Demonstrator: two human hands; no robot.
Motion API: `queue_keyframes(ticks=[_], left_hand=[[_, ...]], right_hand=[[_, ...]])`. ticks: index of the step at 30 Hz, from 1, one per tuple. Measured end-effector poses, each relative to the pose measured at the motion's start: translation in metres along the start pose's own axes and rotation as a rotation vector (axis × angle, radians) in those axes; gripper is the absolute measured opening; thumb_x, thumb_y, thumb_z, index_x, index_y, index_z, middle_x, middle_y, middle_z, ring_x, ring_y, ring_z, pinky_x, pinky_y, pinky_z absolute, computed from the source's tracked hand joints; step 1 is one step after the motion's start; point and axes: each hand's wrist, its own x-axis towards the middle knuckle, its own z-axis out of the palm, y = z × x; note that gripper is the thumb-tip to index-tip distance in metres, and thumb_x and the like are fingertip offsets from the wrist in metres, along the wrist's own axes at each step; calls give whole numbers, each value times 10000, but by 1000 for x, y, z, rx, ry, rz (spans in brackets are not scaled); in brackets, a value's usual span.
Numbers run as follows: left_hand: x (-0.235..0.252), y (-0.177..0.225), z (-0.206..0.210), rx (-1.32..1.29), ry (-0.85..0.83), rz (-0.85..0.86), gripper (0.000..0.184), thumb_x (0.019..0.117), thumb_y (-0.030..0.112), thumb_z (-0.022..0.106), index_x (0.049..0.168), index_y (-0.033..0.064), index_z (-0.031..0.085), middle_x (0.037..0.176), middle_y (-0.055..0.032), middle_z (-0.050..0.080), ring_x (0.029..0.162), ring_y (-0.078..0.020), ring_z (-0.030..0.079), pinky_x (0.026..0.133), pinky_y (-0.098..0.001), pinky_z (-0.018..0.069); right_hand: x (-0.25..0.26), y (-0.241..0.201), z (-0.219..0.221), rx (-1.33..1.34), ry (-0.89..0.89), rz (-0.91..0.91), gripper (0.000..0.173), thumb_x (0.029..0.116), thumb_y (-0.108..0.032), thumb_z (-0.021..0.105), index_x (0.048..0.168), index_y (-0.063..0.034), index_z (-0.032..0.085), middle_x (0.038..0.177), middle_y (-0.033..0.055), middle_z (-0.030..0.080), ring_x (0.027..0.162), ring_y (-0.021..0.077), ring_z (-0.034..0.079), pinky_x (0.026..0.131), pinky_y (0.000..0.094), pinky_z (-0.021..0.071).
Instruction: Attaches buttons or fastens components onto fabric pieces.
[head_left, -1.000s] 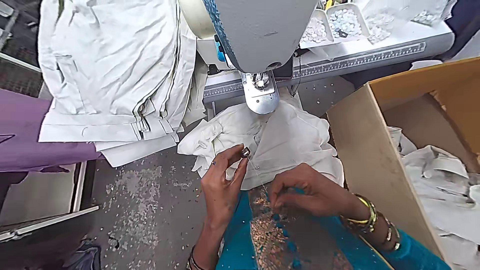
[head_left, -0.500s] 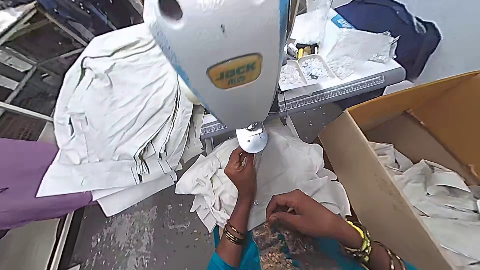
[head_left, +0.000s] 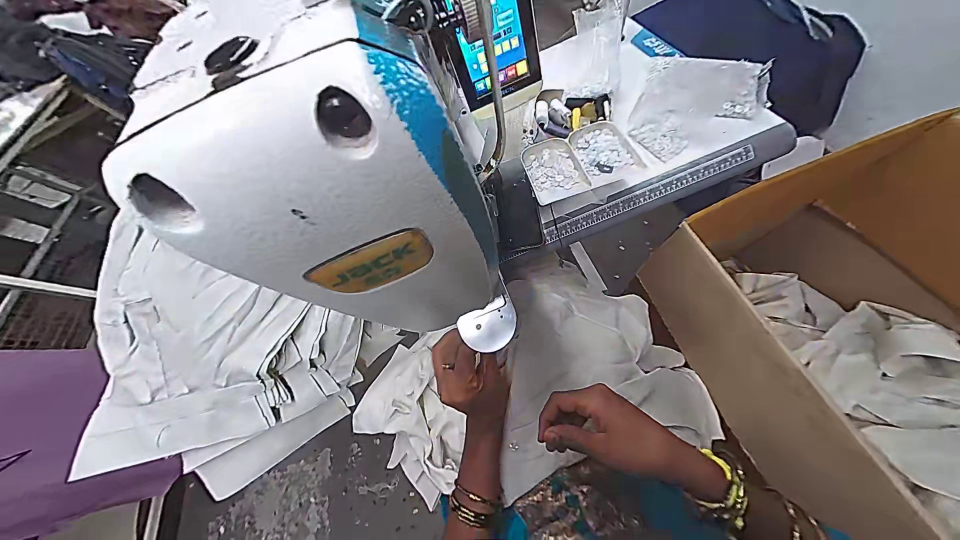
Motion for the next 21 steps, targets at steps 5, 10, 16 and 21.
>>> queue_keyframes(ticks=[5,10,16,21], left_hand=[[16,3,4,-53,-13,-205,125,819,76,658,778,-35,614,972,-78,509,989,-60,511,901,-141,415],[37,-9,-16,-95,-364,-442,381,861,135,685,1162,-44,536,1099,-125,612,1027,-151,611,924,-353,510],[46,6,-14,173,-382,-243,670,855,217,733,1376,1,372,1249,-142,442,1059,-141,520,859,-250,468],[31,6,-21,196,-399,-207,746,926,203,675,1525,28,266,1285,-156,424,1112,-184,492,882,-268,446]], right_hand=[[2,1,-7,14,58,-7,209,1022,-220,622,1056,-40,721,887,4,732,798,2,678,763,195,564],[-5,0,-18,-196,223,-61,234,1023,-238,615,1058,-45,742,948,24,748,862,27,691,826,225,567],[-9,14,-60,-759,576,-31,204,997,-219,638,1110,-78,734,1129,136,708,1038,317,680,853,503,560],[-15,12,-57,-783,495,-78,171,994,-206,639,1059,-88,745,1047,100,711,981,263,679,836,435,573]])
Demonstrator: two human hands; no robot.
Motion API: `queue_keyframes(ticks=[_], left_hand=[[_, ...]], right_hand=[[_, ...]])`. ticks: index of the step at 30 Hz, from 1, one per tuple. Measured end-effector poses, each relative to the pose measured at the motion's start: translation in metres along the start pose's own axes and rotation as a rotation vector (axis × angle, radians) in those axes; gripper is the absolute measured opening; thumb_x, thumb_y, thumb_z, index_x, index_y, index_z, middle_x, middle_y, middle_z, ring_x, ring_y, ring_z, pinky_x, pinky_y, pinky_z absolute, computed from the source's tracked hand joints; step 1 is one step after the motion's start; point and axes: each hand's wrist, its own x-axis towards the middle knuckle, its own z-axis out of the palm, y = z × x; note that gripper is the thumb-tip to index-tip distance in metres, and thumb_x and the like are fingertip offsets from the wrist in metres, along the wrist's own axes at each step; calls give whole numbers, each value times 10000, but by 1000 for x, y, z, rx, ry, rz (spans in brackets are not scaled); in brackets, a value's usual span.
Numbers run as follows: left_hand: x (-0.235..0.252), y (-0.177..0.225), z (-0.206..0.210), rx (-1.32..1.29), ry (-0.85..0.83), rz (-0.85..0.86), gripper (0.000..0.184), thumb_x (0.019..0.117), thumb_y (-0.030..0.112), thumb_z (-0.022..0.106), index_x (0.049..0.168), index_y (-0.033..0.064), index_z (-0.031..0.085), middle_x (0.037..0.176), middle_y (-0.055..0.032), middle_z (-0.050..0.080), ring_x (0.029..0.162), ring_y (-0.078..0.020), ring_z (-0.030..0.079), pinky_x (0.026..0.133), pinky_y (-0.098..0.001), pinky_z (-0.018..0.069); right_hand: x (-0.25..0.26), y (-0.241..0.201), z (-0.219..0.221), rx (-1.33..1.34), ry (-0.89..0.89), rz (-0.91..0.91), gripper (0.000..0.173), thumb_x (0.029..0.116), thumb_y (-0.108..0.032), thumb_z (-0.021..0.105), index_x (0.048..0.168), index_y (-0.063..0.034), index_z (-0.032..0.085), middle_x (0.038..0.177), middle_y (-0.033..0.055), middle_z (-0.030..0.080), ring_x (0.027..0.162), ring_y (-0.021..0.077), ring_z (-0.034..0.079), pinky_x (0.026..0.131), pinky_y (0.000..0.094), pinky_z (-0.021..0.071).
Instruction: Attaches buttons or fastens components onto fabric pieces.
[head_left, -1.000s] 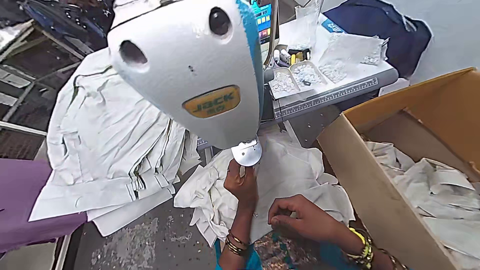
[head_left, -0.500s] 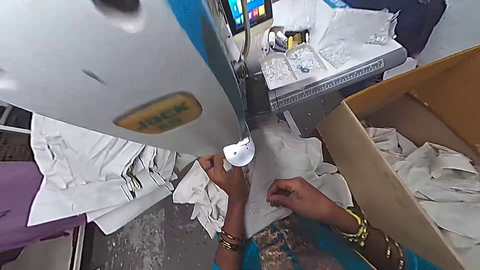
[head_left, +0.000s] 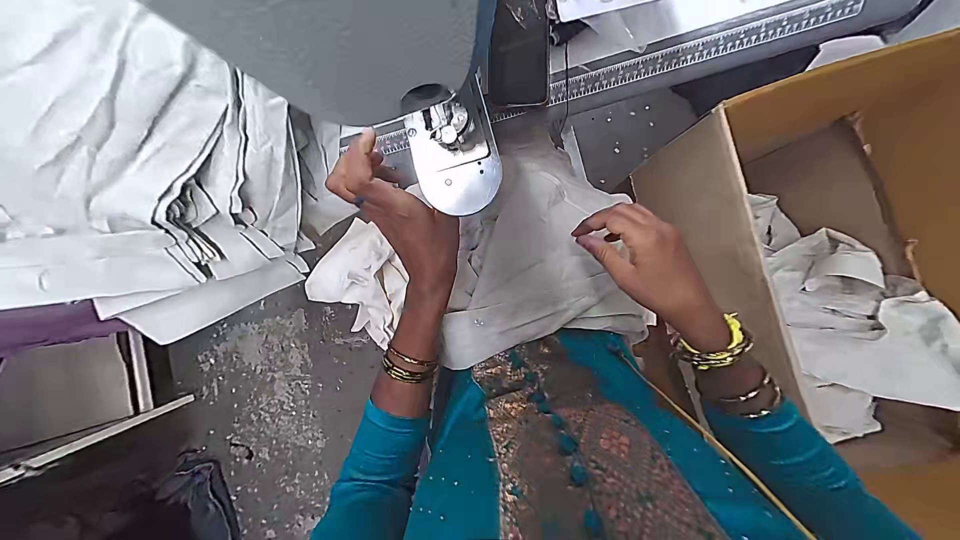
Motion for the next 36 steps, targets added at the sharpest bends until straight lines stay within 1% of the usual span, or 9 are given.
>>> queue_keyframes(ticks=[2,5,8,14,16,18,22,26,36], left_hand=[[2,-5,-18,-55,-180,-123,691,933,175,677,1488,27,292,1206,-146,491,954,-175,557,763,-299,491],[-6,-19,-40,-137,-603,-244,375,1034,212,593,1304,-30,496,1017,-208,652,788,-295,663,699,-496,556],[-35,-34,-53,-206,-1030,-168,326,1066,267,519,1170,13,696,1038,-131,724,955,-250,700,895,-498,555],[-58,-41,-84,-329,-1202,-59,342,1031,324,570,1117,26,714,1000,-132,720,960,-274,677,885,-508,525],[-52,-41,-92,-381,-1172,-23,337,1018,323,586,1047,12,715,889,-114,712,826,-196,683,784,-423,550],[-39,-42,-100,-500,-1037,-69,317,1021,314,584,977,27,711,806,-8,683,734,-20,625,713,-234,530],[13,-48,-122,-637,-589,-274,140,1009,312,606,900,234,649,783,207,649,694,102,604,638,-116,524],[47,-80,-147,-513,-342,-322,118,985,220,608,873,251,626,714,200,626,616,75,588,568,-117,506],[54,-89,-111,-294,-339,-350,167,944,281,686,906,119,680,710,124,626,615,74,573,571,-121,476]], right_hand=[[-7,-5,16,68,-57,-47,180,984,-239,649,1002,-97,759,988,79,716,946,250,679,811,441,568],[-12,-13,38,108,-269,-54,306,994,-388,637,1024,-115,772,991,80,721,1004,282,663,830,481,546],[-10,-25,45,101,-482,-44,420,993,-485,612,1065,-95,749,988,110,685,1019,303,620,851,472,499],[9,-42,35,192,-678,-191,293,999,-297,647,1022,-16,729,981,166,708,988,347,668,836,555,507],[20,-50,24,246,-689,-237,280,1020,-283,616,1033,-18,704,887,139,712,839,301,698,731,546,520],[33,-55,14,331,-585,-306,291,1045,-310,565,1031,-40,675,735,56,653,648,165,624,605,394,487],[70,-66,-17,441,-352,-352,263,1017,-298,620,1057,-47,685,778,-36,665,669,-38,578,622,153,484],[93,-57,-56,384,-127,-241,125,947,-175,675,1061,-126,663,765,-95,646,621,-28,570,550,162,488],[112,-27,-43,350,101,-84,102,978,-144,638,1080,-132,631,605,-123,509,480,-46,425,457,140,370]])
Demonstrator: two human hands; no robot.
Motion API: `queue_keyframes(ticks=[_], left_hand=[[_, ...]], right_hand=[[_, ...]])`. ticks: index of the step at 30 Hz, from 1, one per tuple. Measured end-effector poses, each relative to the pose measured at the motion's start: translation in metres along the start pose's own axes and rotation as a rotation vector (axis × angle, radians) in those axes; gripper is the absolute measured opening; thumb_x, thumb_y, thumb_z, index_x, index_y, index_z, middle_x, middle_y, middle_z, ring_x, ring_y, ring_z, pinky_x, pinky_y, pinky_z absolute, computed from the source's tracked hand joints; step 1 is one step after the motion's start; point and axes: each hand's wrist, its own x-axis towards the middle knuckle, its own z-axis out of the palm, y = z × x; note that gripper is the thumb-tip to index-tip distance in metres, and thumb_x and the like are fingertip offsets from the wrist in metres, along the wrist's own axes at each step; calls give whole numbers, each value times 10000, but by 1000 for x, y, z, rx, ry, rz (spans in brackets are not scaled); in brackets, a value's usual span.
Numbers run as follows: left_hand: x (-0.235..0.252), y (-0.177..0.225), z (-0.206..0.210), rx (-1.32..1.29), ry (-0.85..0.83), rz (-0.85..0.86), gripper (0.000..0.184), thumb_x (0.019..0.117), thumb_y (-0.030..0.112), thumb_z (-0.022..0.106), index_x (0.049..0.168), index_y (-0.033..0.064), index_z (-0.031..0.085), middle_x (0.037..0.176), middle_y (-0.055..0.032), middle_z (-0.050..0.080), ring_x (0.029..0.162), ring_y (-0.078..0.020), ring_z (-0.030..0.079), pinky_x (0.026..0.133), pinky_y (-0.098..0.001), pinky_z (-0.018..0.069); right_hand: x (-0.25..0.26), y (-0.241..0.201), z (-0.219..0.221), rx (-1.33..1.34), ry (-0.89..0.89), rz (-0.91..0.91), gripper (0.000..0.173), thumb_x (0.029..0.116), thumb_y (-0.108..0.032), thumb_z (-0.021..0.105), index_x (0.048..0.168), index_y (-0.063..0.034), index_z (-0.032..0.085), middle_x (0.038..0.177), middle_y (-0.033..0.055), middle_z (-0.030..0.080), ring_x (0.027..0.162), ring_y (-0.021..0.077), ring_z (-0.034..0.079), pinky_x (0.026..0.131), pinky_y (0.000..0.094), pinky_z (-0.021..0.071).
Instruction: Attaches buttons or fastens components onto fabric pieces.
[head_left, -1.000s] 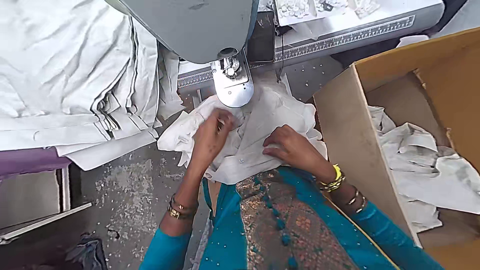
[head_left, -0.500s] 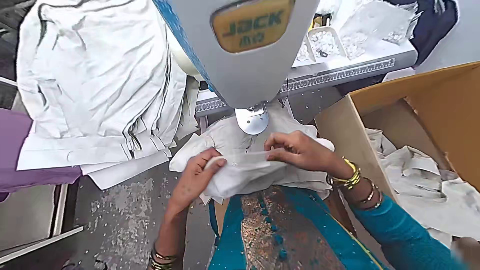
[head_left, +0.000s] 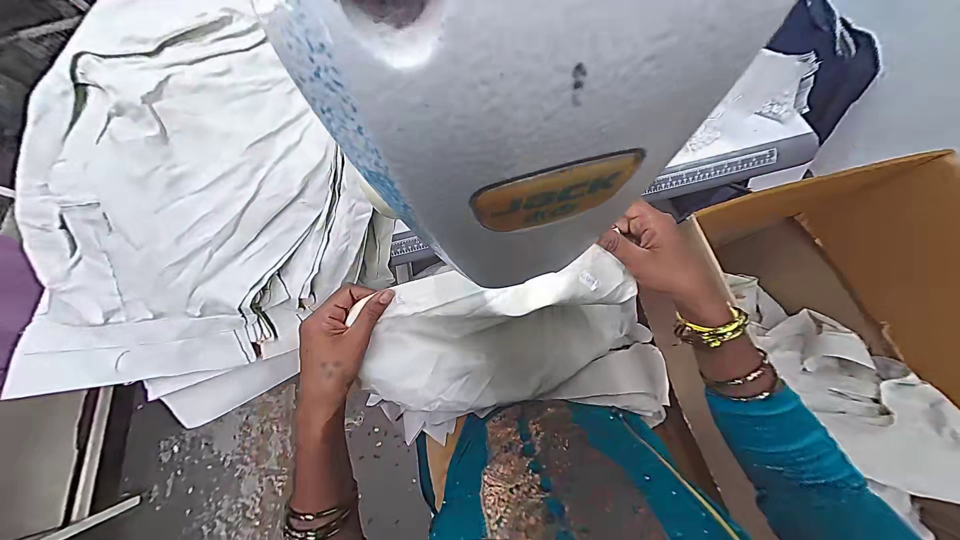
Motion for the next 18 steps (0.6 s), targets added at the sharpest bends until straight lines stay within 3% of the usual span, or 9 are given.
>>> queue_keyframes(ticks=[6,18], left_hand=[[2,26,15,130,24,106,251,934,353,692,904,104,696,747,128,624,657,137,539,613,-75,439],[5,17,18,134,6,132,296,937,399,671,920,105,695,770,119,641,679,126,553,637,-99,454]], right_hand=[[-4,9,-17,-54,72,81,102,979,-121,633,1081,-128,627,599,-109,460,477,-34,400,460,144,356],[-10,16,-11,-155,76,137,113,977,-190,643,1071,-128,642,610,-122,452,514,-35,408,516,179,379]])
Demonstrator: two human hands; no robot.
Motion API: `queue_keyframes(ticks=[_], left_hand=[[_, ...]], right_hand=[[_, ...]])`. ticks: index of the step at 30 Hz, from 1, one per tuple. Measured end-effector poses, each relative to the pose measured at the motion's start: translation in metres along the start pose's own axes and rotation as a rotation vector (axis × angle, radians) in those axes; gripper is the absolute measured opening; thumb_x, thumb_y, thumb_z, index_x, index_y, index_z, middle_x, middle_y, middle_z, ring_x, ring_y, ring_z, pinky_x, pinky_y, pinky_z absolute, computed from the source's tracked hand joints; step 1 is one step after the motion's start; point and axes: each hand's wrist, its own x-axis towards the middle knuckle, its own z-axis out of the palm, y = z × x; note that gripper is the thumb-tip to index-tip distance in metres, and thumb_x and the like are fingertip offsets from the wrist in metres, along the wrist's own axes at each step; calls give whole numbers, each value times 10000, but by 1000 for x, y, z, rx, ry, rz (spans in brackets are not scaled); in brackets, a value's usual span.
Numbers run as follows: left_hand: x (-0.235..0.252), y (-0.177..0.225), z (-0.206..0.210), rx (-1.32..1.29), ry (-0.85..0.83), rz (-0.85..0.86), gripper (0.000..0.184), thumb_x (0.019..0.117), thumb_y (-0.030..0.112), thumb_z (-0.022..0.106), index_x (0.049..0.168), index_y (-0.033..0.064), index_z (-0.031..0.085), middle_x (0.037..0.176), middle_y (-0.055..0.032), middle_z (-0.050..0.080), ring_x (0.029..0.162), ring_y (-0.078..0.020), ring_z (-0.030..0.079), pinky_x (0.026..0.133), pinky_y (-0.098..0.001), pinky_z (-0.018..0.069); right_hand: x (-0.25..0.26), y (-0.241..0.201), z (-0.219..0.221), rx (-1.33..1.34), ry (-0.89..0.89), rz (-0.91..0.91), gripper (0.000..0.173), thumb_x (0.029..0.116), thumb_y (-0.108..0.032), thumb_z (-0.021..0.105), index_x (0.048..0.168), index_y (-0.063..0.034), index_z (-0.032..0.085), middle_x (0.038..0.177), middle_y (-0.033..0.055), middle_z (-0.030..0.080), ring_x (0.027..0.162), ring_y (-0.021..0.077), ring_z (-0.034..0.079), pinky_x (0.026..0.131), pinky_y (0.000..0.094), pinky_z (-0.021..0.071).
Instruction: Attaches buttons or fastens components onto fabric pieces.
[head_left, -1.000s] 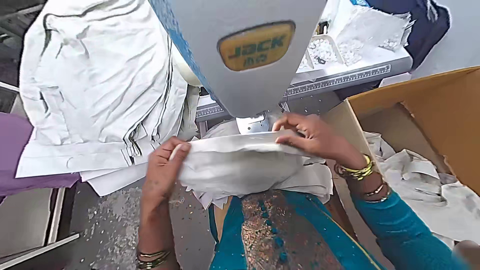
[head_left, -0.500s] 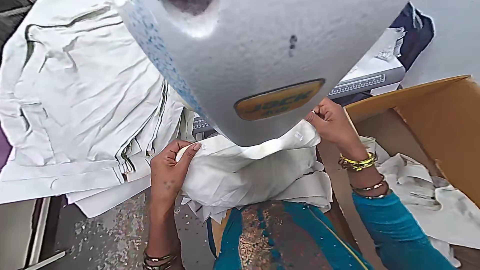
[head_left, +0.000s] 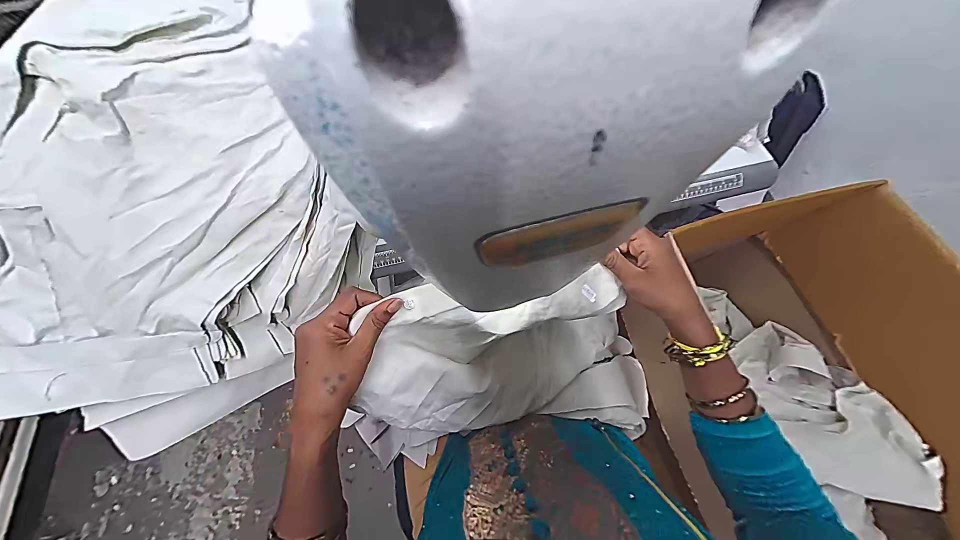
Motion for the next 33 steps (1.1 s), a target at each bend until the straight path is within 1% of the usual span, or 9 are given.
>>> queue_keyframes(ticks=[7,14,19,25,27,28,30,32,33], left_hand=[[-11,-15,11,-13,34,-59,386,951,505,622,956,129,708,743,78,625,633,52,532,601,-195,441],[-17,-28,26,-160,56,-66,303,982,400,625,999,110,710,839,80,677,733,82,594,684,-135,491],[-14,-29,22,-123,37,-51,317,986,397,611,1003,94,703,804,80,658,680,89,557,636,-122,461],[-13,-31,19,-140,18,-41,312,993,371,600,1047,82,703,861,66,681,729,74,591,675,-134,493],[-13,-30,13,-172,-62,-52,324,983,357,602,1098,67,688,921,51,694,791,56,617,737,-167,522],[-15,-31,9,-214,-110,-25,313,973,345,615,1061,58,702,920,49,702,802,53,628,756,-179,535],[-21,-35,-2,-431,-259,157,302,976,373,621,890,99,714,833,109,687,792,96,614,746,-140,523],[-17,-41,-9,-726,-541,407,324,1015,476,573,857,205,655,811,157,646,824,100,602,741,-108,488],[-13,-37,-10,-784,-612,458,309,1018,472,572,866,213,645,808,151,630,823,89,595,734,-110,476]], right_hand=[[-8,2,12,91,19,29,174,1004,-191,608,1105,-55,649,673,-136,522,578,-76,467,584,138,430],[-13,6,29,196,16,72,171,1009,-150,581,1118,-39,652,828,-86,639,656,-73,550,626,130,483],[-11,2,33,213,38,85,152,1001,-137,570,1078,-43,660,841,-92,622,669,-81,527,630,124,461],[-9,-3,34,296,44,72,121,978,-87,586,1058,-46,666,1010,-60,679,906,-52,633,819,160,542],[-14,-16,26,357,-4,41,111,982,-92,589,1059,-72,667,1029,-67,676,927,-32,638,830,182,550],[-22,-27,16,404,-67,-20,78,995,-137,593,1028,-126,663,1008,-106,669,921,-44,628,820,173,542],[-43,-51,-12,498,-236,-241,174,1023,-403,586,932,-273,658,911,-214,654,851,-127,597,761,94,500],[-56,-65,-33,774,-334,-489,233,1031,-402,583,952,-223,709,853,-133,680,786,-47,630,717,139,514],[-54,-65,-46,794,-310,-493,190,1029,-367,595,990,-242,732,891,-132,705,814,-30,652,743,156,533]])
